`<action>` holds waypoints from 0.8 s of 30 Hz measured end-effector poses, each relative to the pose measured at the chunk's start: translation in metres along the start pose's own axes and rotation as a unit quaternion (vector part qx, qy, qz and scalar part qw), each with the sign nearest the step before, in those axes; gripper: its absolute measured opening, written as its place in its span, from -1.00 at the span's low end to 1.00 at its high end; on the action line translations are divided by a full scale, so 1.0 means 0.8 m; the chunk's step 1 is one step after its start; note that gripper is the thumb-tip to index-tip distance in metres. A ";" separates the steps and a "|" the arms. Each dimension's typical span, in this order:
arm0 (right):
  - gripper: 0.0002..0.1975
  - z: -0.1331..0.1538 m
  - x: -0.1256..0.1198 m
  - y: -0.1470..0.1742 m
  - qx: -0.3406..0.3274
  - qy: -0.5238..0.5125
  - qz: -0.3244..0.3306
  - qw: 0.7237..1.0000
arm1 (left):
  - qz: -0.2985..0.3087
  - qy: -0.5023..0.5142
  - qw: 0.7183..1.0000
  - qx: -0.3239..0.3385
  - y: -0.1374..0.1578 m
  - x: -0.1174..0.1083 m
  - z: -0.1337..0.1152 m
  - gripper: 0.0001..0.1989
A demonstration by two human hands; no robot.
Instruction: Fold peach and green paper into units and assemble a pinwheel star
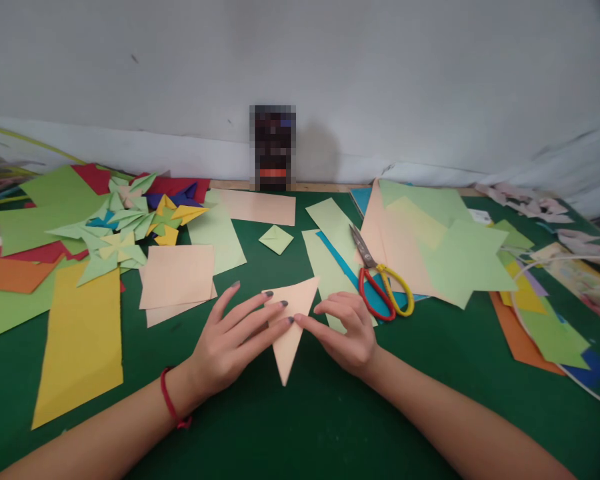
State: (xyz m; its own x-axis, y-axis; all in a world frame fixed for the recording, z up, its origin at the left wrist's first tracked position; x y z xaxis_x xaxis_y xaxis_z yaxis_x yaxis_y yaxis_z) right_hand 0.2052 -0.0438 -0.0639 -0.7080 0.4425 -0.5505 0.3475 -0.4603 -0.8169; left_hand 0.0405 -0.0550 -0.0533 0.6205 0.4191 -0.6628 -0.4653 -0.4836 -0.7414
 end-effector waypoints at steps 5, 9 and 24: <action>-0.55 -0.005 -0.004 0.000 0.039 -0.035 -0.017 0.998 | -0.004 0.013 0.995 0.095 -0.002 -0.007 -0.018 -0.71; -0.56 -0.012 -0.006 0.001 0.073 -0.073 -0.031 0.994 | 0.010 0.030 0.994 0.109 0.001 -0.002 -0.023 -0.82; -0.55 -0.038 0.008 -0.003 0.248 -0.187 -0.009 0.951 | 0.063 0.181 0.972 -0.134 -0.001 0.017 0.018 -0.60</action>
Point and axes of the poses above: each hand's wrist, its own y-axis away from the middle knuckle, its own x-axis out of the palm, z = x × y, the point moved 6 cm from there along -y, towards the middle knuckle, and after that the axes turned 9 degrees about -z, right-handed, at the moved point
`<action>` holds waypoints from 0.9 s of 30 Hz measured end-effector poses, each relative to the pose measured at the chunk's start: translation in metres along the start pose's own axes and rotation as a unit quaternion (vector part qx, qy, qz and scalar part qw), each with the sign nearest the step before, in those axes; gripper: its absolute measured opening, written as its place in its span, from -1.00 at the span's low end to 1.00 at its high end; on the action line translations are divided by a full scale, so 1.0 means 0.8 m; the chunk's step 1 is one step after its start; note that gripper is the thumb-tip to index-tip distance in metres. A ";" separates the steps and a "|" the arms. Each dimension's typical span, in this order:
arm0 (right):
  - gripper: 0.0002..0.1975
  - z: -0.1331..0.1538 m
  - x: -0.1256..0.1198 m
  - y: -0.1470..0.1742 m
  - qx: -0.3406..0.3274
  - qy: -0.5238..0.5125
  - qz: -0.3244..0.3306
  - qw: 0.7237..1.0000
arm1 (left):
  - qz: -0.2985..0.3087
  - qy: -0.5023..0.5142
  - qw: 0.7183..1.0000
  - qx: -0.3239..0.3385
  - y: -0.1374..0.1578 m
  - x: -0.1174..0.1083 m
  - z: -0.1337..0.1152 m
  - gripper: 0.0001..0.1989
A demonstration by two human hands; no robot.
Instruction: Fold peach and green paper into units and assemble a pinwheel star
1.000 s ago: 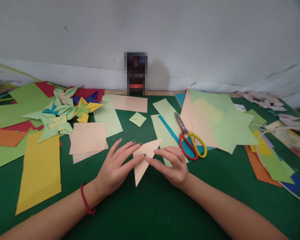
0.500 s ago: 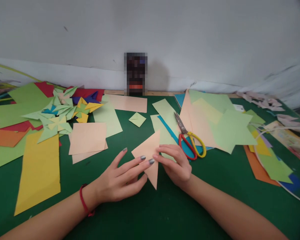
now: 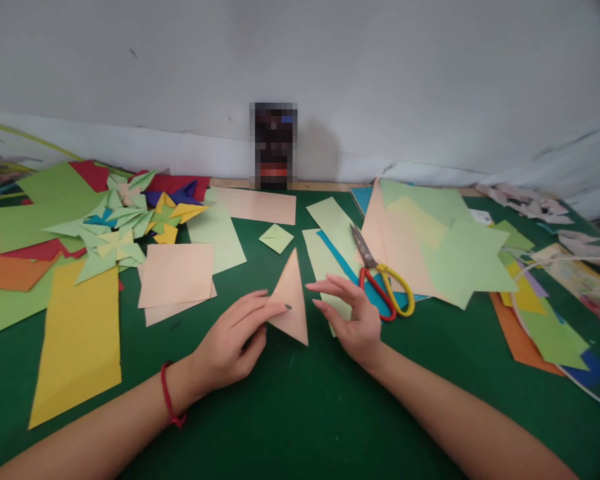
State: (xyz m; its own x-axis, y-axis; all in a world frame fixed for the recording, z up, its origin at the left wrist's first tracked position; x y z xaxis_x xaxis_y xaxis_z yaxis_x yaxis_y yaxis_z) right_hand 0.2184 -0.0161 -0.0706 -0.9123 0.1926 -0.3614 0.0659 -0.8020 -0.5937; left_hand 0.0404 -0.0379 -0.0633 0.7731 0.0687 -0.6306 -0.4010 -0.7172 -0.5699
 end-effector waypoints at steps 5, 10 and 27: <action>-0.49 0.000 0.001 0.004 -0.026 -0.014 -0.009 1.000 | 0.033 0.112 0.989 -0.091 -0.002 -0.001 0.006 -0.68; -0.58 0.011 0.011 0.004 -0.075 0.023 0.086 0.993 | 0.006 0.131 0.983 -0.129 -0.002 -0.001 0.016 -0.72; -0.48 0.008 0.029 0.015 -0.114 0.209 0.147 0.960 | 0.038 -0.243 0.952 0.183 0.011 0.011 -0.029 -0.66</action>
Point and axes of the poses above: each hand's wrist, its own y-axis away from the middle knuckle, its own x-axis out of the palm, z = x × y, the point moved 6 cm from there along -y, towards the middle knuckle, and after that the axes turned 9 degrees about -z, right-handed, at the moved point
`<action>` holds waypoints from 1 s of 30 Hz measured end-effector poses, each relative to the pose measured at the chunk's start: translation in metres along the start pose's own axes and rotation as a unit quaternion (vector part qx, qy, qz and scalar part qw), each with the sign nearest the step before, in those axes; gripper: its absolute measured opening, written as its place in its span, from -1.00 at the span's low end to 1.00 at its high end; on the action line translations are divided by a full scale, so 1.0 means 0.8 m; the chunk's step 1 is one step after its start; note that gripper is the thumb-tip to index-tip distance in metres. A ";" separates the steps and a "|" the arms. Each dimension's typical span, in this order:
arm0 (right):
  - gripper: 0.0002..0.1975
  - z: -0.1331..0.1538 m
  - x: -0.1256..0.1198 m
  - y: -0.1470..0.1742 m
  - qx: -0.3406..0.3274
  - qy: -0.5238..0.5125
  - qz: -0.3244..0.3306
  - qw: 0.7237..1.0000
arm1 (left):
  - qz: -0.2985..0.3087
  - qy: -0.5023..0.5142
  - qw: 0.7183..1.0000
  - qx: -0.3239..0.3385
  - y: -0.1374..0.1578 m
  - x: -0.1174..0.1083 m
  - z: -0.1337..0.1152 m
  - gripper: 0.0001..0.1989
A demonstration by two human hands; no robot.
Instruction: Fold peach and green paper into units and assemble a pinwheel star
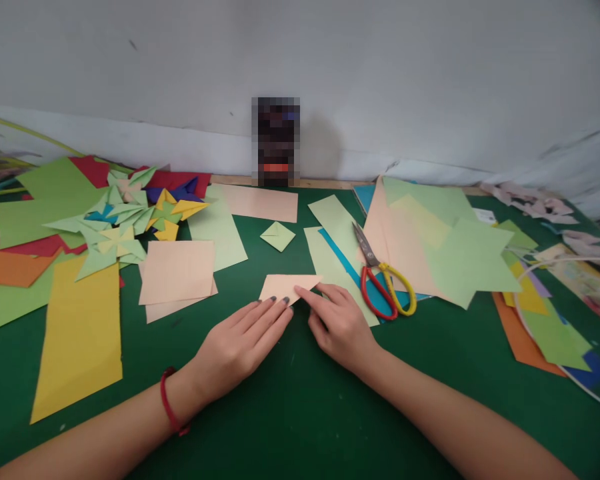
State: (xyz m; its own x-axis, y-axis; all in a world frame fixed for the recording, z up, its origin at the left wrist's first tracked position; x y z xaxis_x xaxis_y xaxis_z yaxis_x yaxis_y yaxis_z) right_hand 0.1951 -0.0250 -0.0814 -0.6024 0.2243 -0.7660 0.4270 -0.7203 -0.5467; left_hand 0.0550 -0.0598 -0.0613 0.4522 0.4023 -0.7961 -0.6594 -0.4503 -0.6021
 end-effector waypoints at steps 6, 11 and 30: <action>-0.61 0.000 -0.015 0.001 0.033 0.120 -0.052 0.991 | 0.054 -0.003 0.999 0.007 0.003 0.016 -0.009 -0.68; -0.72 0.017 -0.004 0.002 -0.018 0.046 -0.013 0.999 | 0.072 0.002 0.997 0.008 0.005 0.022 -0.013 -0.67; -0.84 -0.029 0.015 -0.006 0.123 0.104 0.088 0.983 | 0.065 -0.112 0.992 0.012 0.006 0.010 -0.025 -0.67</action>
Point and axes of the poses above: each hand's wrist, its own y-axis away from the middle knuckle, its own x-axis out of the palm, z = x × y, the point moved 6 cm from there along -y, towards the middle knuckle, and after that the axes turned 9 degrees about -z, right-handed, at the moved point
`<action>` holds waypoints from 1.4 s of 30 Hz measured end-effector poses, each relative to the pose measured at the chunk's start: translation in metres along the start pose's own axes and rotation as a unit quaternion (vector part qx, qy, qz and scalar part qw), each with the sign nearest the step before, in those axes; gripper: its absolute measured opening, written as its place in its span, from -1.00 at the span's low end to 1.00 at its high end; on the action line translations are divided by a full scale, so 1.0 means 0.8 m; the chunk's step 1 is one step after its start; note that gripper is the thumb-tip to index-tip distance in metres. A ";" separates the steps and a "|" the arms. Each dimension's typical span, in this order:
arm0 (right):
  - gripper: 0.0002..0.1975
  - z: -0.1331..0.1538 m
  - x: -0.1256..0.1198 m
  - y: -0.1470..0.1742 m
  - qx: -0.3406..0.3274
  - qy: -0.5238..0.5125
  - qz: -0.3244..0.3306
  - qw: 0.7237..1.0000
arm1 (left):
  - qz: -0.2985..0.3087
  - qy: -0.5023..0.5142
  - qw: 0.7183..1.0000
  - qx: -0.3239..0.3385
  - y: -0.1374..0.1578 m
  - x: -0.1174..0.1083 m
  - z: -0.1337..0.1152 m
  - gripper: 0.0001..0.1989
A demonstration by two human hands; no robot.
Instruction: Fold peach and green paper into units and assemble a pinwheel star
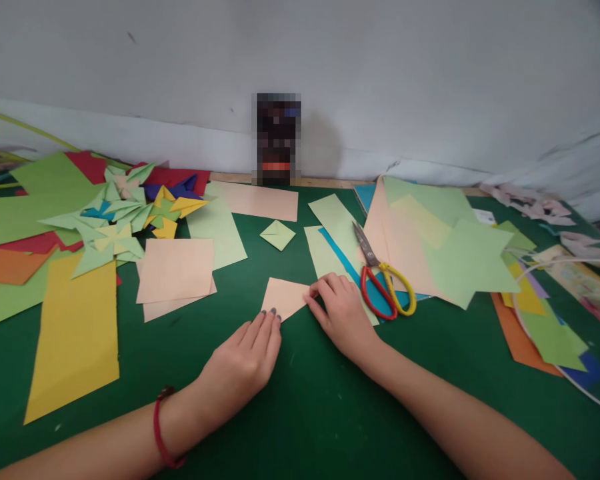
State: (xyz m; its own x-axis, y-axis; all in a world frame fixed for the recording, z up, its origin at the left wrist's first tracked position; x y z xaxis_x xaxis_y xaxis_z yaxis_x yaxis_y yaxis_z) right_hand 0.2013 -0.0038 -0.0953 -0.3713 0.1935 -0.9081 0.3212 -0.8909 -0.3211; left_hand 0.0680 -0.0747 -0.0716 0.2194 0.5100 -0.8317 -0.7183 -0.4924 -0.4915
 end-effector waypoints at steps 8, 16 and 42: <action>-0.85 0.000 -0.003 -0.001 -0.012 -0.004 -0.016 1.000 | 0.010 -0.051 0.999 -0.004 0.003 -0.011 -0.010 -0.64; -0.85 -0.001 -0.006 0.001 -0.016 -0.022 -0.034 0.999 | 0.005 -0.024 1.000 -0.012 0.001 -0.016 -0.005 -0.64; -0.76 0.026 -0.018 0.018 -0.151 -0.172 -0.092 0.969 | -0.009 0.462 0.716 -0.524 0.023 0.045 0.083 -0.75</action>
State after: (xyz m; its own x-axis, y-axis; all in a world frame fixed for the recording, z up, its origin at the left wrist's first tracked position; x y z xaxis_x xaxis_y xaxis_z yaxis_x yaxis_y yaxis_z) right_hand 0.1935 -0.0279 -0.0814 -0.6982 0.1419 -0.7017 0.4440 -0.6831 -0.5799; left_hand 0.0189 -0.0187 -0.0934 0.9126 0.0776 -0.4013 0.0731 -0.9970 -0.0265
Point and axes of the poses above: each hand's wrist, its own y-axis away from the middle knuckle, its own x-axis out of the palm, z = x × y, the point moved 6 cm from there along -y, towards the middle knuckle, and after that the axes turned 9 degrees about -z, right-handed, at the moved point
